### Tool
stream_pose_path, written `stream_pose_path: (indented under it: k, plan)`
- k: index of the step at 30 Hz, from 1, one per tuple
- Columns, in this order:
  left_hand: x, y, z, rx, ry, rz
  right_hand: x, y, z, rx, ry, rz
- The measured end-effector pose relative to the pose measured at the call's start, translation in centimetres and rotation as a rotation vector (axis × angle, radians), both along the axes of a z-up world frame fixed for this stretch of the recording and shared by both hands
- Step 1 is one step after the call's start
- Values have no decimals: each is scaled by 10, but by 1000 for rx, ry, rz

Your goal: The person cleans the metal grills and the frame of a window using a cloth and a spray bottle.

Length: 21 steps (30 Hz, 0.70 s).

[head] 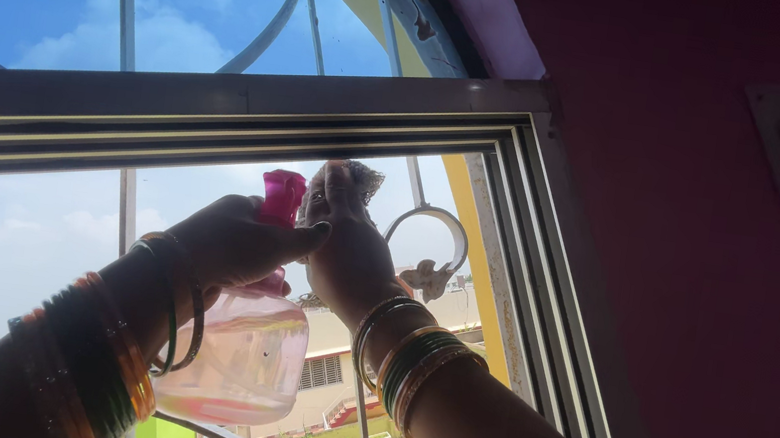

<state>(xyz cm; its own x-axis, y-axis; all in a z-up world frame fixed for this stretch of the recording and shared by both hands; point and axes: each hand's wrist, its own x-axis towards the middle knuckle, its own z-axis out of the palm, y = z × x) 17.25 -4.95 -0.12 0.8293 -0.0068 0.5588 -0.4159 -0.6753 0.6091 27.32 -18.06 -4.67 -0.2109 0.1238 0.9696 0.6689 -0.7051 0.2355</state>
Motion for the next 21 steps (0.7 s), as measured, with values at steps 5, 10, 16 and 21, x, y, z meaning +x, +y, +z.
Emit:
stream_pose_path:
  k: [5,10,16,21]
  plan:
    - [2,6,3,-50,-31,5,7,7,26,-29,94,-121]
    - [5,18,-14,0,51,46,9,8,3,-18,-33,-212]
    - [1,11,-26,-43,70,30,-5,7,-60,-3,-19,-262]
    - [-7,-4,-34,-19,85,-24,-13,5,-98,24,-34,-154]
